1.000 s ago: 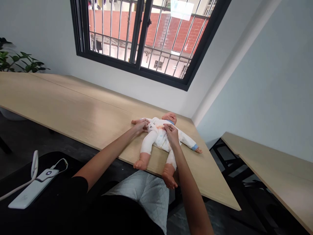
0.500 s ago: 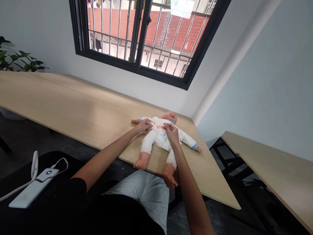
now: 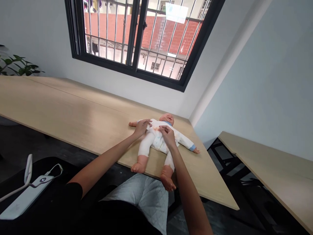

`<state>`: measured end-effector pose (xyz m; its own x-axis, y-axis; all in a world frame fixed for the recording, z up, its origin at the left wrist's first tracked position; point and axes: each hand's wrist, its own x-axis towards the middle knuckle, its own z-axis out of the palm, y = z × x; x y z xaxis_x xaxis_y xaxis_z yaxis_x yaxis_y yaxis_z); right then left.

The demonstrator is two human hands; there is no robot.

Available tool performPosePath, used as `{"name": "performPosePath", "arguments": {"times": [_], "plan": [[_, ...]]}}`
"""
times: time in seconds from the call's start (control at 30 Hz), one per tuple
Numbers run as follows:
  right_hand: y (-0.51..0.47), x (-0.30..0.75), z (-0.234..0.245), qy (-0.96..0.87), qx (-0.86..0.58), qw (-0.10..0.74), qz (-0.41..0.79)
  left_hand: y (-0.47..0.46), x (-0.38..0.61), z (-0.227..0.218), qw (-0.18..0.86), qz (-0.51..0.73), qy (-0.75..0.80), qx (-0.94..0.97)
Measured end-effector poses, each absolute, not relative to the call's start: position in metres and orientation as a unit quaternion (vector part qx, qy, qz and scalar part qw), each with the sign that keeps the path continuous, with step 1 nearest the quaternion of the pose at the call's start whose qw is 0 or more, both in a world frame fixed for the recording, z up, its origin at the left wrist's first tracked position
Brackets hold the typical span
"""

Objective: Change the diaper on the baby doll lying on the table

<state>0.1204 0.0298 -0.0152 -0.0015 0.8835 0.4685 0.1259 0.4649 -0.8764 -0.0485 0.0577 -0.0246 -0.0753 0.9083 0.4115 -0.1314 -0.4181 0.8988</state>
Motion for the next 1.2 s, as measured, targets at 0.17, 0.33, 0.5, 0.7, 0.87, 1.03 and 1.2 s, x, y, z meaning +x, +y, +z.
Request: {"name": "performPosePath", "arguments": {"times": [0.17,0.33,0.5,0.7,0.87,1.03,1.2], "plan": [[0.028,0.120,-0.016,-0.679,-0.396,0.543,0.295,0.051,-0.038,-0.024,0.335,0.643,0.394,0.565],[0.030,0.121,-0.016,-0.671,-0.408,0.548,0.289,0.045,-0.058,-0.024,0.415,0.575,0.450,0.543],[0.031,0.121,-0.017,-0.666,-0.399,0.556,0.297,0.049,-0.068,-0.026,0.494,0.573,0.404,0.514],[0.030,0.120,-0.016,-0.666,-0.401,0.558,0.290,0.055,-0.065,-0.027,0.464,0.635,0.374,0.491],[0.029,0.119,-0.015,-0.674,-0.402,0.548,0.289,0.054,-0.057,-0.022,0.450,0.652,0.352,0.497],[0.032,0.121,-0.020,-0.659,-0.414,0.564,0.275,0.050,-0.030,-0.016,0.395,0.633,0.332,0.578],[0.037,0.118,-0.026,-0.656,-0.415,0.568,0.272,0.044,-0.021,-0.016,0.311,0.577,0.333,0.678]]}}
